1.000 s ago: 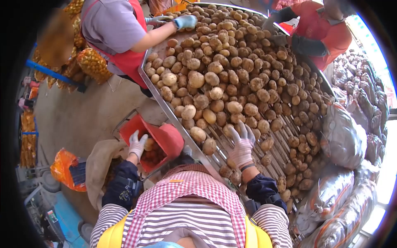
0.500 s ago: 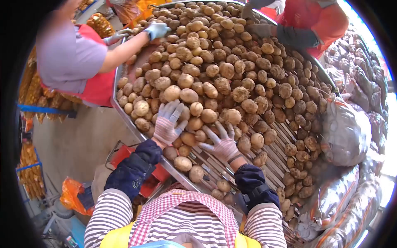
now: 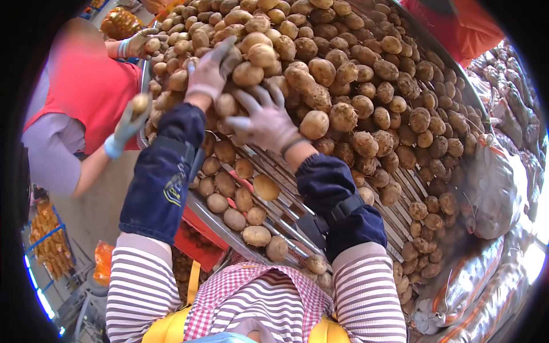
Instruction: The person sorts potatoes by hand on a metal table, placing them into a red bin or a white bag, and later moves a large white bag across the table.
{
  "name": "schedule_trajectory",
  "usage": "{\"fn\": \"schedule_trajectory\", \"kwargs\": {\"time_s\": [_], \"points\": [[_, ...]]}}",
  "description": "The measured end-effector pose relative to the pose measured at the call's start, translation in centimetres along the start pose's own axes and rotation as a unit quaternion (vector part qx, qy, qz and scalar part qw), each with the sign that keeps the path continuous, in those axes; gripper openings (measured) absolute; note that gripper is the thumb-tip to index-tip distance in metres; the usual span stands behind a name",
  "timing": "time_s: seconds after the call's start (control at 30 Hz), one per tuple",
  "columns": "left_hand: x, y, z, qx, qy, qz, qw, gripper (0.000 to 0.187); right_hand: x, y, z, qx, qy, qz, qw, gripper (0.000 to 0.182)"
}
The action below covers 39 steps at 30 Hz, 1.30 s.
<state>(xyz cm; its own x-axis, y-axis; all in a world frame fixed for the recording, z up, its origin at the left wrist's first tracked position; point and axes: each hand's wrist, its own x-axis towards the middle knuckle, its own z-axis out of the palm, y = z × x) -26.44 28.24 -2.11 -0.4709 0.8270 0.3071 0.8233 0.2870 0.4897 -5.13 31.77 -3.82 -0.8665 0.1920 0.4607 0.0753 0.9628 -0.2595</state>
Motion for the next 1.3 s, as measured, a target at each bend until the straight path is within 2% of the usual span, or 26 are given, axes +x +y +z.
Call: {"fn": "schedule_trajectory", "kwargs": {"time_s": [0.03, 0.07, 0.1, 0.17, 0.23, 0.27, 0.3, 0.33, 0.37, 0.43, 0.5, 0.6, 0.7, 0.73, 0.8, 0.93, 1.0, 1.03, 1.1, 1.13, 1.17, 1.23, 1.27, 1.3], "points": [[1.5, 0.5, -0.7, -0.011, -0.031, -0.076, 0.997, 0.05, 1.8, 0.6, -0.3, -0.015, -0.017, 0.011, 1.0, 0.036], [3.2, -1.7, -0.3, -0.059, -0.032, -0.078, 0.995, 0.049, 3.6, 1.3, -0.7, -0.067, -0.067, 0.014, 0.995, 0.043], [3.6, -1.6, -1.2, -0.014, 0.052, -0.015, 0.998, 0.041, 5.3, 2.3, -0.7, -0.12, -0.113, 0.016, 0.986, 0.05], [1.4, 1.4, -4.6, -0.068, 0.106, 0.014, 0.992, 0.04, 6.9, 4.6, -1.6, -0.032, -0.039, 0.017, 0.999, 0.06], [-2.6, 3.5, -7.7, -0.079, 0.081, 0.079, 0.991, 0.043, 7.2, 7.2, -0.9, -0.072, 0.014, 0.147, 0.986, 0.061], [-4.9, 3.6, -7.7, -0.119, 0.084, 0.099, 0.984, 0.046, 7.5, 7.3, -1.5, -0.074, 0.056, 0.183, 0.979, 0.059], [-7.9, 3.3, -8.3, -0.074, 0.031, 0.099, 0.992, 0.05, 7.1, 6.3, -2.8, -0.07, 0.095, 0.222, 0.968, 0.058], [-11.1, 4.5, -9.4, -0.068, 0.011, 0.092, 0.993, 0.044, 6.4, 5.1, -5.1, -0.053, 0.136, 0.188, 0.971, 0.055], [-14.2, 4.2, -8.9, -0.042, -0.007, 0.066, 0.997, 0.048, 4.7, 3.9, -7.1, -0.033, 0.168, 0.156, 0.973, 0.052], [-19.9, 3.3, -7.7, -0.047, -0.064, 0.005, 0.997, 0.063, -0.3, 1.6, -10.0, -0.049, 0.167, 0.109, 0.979, 0.049], [-23.8, 3.3, -7.2, 0.03, -0.131, 0.029, 0.99, 0.069, -6.9, -1.0, -13.3, -0.063, 0.093, 0.113, 0.987, 0.048], [-26.4, 5.1, -7.2, 0.109, -0.166, 0.064, 0.978, 0.069, -16.5, -4.3, -17.0, -0.079, 0.033, 0.187, 0.979, 0.049], [-26.5, 3.4, -5.7, 0.054, -0.151, 0.034, 0.987, 0.064, -24.8, -7.0, -18.6, -0.098, 0.02, 0.292, 0.951, 0.051], [-26.6, 3.5, -5.8, 0.066, -0.142, 0.045, 0.987, 0.059, -26.9, -7.9, -19.0, -0.101, 0.026, 0.288, 0.952, 0.051], [-26.8, 3.5, -5.8, 0.075, -0.14, 0.051, 0.986, 0.058, -30.6, -9.8, -20.0, -0.102, 0.017, 0.376, 0.921, 0.054], [-27.0, 3.6, -5.7, 0.094, -0.149, 0.052, 0.983, 0.055, -37.0, -14.2, -23.9, -0.132, 0.0, 0.37, 0.919, 0.059], [-26.9, 3.9, -5.9, 0.098, -0.15, 0.055, 0.982, 0.055, -41.0, -16.5, -26.0, -0.109, -0.026, 0.412, 0.904, 0.07], [-27.0, 4.0, -6.0, 0.103, -0.154, 0.052, 0.981, 0.055, -42.8, -17.9, -26.9, -0.111, -0.024, 0.415, 0.903, 0.07], [-27.3, 4.2, -5.8, 0.107, -0.153, 0.059, 0.981, 0.055, -46.6, -20.3, -27.9, -0.123, -0.103, 0.383, 0.91, 0.086], [-27.5, 4.4, -5.8, 0.115, -0.147, 0.052, 0.981, 0.054, -49.3, -20.6, -27.1, -0.106, -0.143, 0.396, 0.901, 0.093], [-27.7, 4.6, -5.8, 0.125, -0.142, 0.046, 0.981, 0.054, -50.2, -20.6, -26.2, -0.103, -0.14, 0.401, 0.9, 0.093], [-27.7, 4.8, -6.0, 0.133, -0.151, 0.056, 0.978, 0.054, -52.6, -22.3, -24.2, -0.177, -0.243, 0.353, 0.886, 0.095], [-27.5, 4.9, -5.9, 0.134, -0.146, 0.037, 0.979, 0.054, -48.8, -22.7, -25.0, -0.131, -0.257, 0.41, 0.865, 0.093], [-27.7, 5.0, -5.5, 0.133, -0.152, 0.022, 0.979, 0.054, -46.4, -22.9, -26.0, -0.095, -0.27, 0.391, 0.875, 0.095]]}}
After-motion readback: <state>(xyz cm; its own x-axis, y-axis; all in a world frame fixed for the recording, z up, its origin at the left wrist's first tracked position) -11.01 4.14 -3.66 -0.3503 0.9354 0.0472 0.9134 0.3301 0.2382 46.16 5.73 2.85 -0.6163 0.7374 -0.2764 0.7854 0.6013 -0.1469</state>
